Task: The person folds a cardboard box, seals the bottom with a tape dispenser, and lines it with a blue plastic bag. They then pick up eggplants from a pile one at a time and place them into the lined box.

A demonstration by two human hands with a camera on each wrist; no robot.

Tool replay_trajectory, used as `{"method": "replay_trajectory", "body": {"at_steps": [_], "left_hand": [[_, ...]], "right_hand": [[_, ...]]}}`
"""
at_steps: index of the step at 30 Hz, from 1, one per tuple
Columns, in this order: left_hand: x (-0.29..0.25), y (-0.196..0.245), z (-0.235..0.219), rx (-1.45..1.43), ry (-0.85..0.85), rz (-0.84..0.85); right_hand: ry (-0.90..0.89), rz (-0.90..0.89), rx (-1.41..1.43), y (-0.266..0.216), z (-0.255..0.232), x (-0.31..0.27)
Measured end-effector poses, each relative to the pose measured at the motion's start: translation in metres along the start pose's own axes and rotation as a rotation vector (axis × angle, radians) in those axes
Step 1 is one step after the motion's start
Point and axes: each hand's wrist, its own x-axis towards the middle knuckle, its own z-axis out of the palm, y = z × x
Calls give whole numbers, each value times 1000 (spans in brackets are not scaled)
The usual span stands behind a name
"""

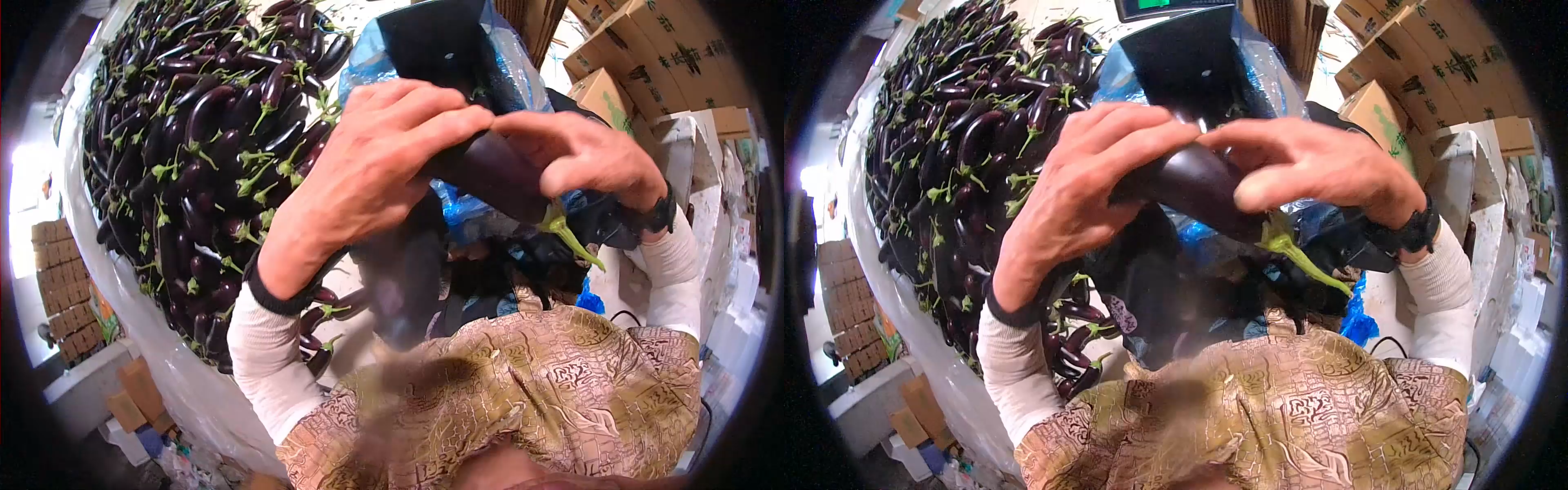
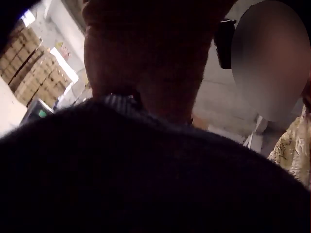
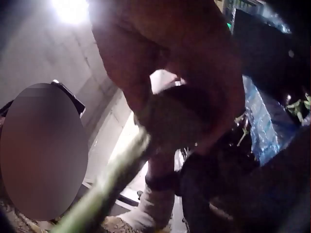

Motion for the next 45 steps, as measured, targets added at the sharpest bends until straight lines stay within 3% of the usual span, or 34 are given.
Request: {"method": "replay_trajectory", "body": {"at_steps": [1,3,7,8,9,11,15,20,23,27,29,30,33,35,36,37,39,41,43,45], "left_hand": [[10,-10,7,-6,-5,9],[23,-28,20,78,93,97],[25,-35,3,103,119,-100],[17,-49,3,30,126,-107],[6,-58,4,-170,91,-229],[-14,-64,13,-539,123,-561],[-62,-74,31,-796,191,-856],[-154,-87,83,-863,540,-1115],[-193,-70,105,-888,593,-1214],[-235,-58,153,-1001,722,-1337],[-241,-52,171,-1001,721,-1385],[-239,-46,176,-921,638,-1441],[-244,-33,201,-823,566,-1319],[-250,-32,220,-871,632,-1448],[-251,-25,221,-1011,706,-1457],[-236,-18,209,-1016,697,-1454],[-214,-8,186,-1017,704,-1603],[-224,-12,196,-986,661,-1605],[-239,-17,212,-1121,746,-1623],[-256,-24,230,-1156,772,-1621]], "right_hand": [[62,24,-94,-2,5,2],[123,41,13,-2,3,6],[378,114,199,7,-19,15],[452,3,150,23,-28,21],[453,2,151,32,-34,22],[612,167,278,29,-32,35],[687,122,150,51,-40,69],[713,247,212,81,-61,107],[701,242,107,97,-66,117],[686,286,-157,135,-85,139],[678,327,-852,164,-99,146],[599,377,-900,172,-111,152],[722,373,-828,171,-98,151],[692,184,-956,166,-84,137],[645,280,-1044,155,-78,129],[610,345,-1010,153,-82,126],[537,386,-1008,144,-91,123],[549,426,-996,130,-87,122],[550,457,-986,129,-87,125],[546,563,-530,141,-91,132]]}}
